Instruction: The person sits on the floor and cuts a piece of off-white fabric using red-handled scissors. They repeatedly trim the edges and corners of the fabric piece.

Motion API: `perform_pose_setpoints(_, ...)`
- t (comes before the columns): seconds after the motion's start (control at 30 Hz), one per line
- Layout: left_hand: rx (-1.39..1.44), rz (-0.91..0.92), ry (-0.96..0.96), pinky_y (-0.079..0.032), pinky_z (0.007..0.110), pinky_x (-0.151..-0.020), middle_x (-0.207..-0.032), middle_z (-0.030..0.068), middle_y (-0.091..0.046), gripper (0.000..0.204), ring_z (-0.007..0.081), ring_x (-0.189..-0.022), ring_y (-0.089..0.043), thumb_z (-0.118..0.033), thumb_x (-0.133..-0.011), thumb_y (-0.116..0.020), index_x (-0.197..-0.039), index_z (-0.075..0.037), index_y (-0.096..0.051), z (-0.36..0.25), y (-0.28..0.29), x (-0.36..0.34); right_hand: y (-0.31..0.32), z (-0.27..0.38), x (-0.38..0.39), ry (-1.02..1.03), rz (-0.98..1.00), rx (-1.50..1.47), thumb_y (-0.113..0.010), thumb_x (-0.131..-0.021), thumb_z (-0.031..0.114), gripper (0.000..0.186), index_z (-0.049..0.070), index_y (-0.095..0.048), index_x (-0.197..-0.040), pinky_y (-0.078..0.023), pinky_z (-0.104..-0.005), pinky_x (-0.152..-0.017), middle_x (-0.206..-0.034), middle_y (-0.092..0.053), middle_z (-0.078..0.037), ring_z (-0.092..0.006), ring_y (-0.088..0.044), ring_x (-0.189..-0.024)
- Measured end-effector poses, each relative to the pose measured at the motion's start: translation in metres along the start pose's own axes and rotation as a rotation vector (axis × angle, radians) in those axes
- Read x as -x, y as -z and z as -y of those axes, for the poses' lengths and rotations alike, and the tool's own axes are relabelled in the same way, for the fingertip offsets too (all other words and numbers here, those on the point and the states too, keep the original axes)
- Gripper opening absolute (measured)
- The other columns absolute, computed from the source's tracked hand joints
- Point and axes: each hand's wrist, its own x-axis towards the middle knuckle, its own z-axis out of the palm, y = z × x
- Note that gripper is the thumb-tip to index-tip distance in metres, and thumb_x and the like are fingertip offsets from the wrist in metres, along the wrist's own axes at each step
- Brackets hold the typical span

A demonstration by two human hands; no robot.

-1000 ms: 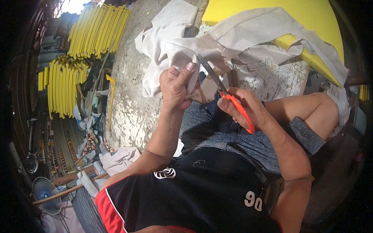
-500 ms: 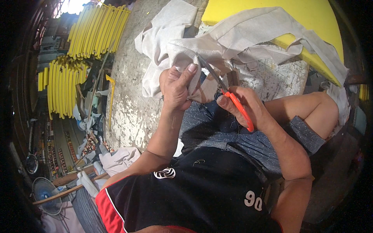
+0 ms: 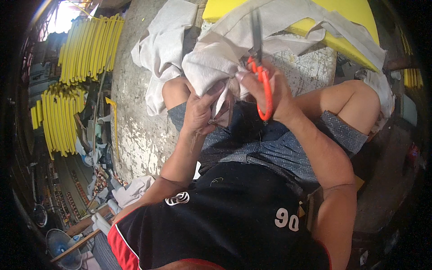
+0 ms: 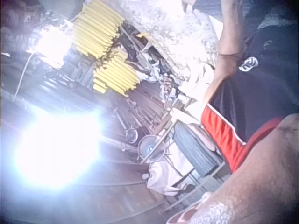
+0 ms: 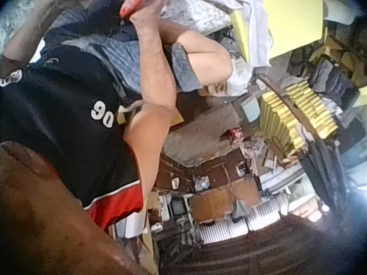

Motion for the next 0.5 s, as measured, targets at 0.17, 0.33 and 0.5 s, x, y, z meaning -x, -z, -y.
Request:
perform_pose_setpoints(0.17, -0.232, 0.04, 0.036, -0.049, 0.024, -0.064, -0.098, 0.0048, -0.066, 0.03, 0.0105, -0.078, -0.061, -0.009, -0.092, -0.067, -0.119, -0.001, -0.061, -0.004, 0.0, 0.001, 0.016, 0.0, -0.002, 0.024, 0.0, -0.001, -0.067, -0.087, 0.025, 0.024, 0.001, -0.061, -0.09, -0.038, -0.0253, -0.058, -0.071, -0.054, 0.004, -0.0056, -0.045, -0.065)
perform_pose_setpoints(0.33, 0.001, 0.156, 0.128, -0.027, 0.02, -0.031, -0.06, 0.0027, -0.056, 0.019, 0.0053, -0.036, -0.041, -0.011, -0.094, -0.059, -0.11, 0.001, -0.061, -0.008, 0.018, 0.001, 0.029, 0.008, -0.009, 0.01, -0.023, 0.044, -0.067, -0.085, 0.026, 0.027, 0.0, -0.059, -0.08, -0.036, -0.0271, -0.053, -0.06, -0.047, 0.002, -0.0083, -0.043, -0.057)
perform_pose_setpoints(0.5, -0.005, 0.151, -0.007, -0.05, 0.024, -0.062, -0.086, 0.0054, -0.065, 0.026, 0.0115, -0.071, -0.063, -0.004, -0.09, -0.062, -0.115, 0.002, -0.059, -0.009, 0.019, 0.002, 0.028, 0.015, -0.011, 0.04, -0.015, 0.034, -0.07, -0.085, 0.025, 0.027, 0.0, -0.059, -0.084, -0.037, -0.0262, -0.054, -0.063, -0.047, 0.002, -0.0069, -0.043, -0.06)
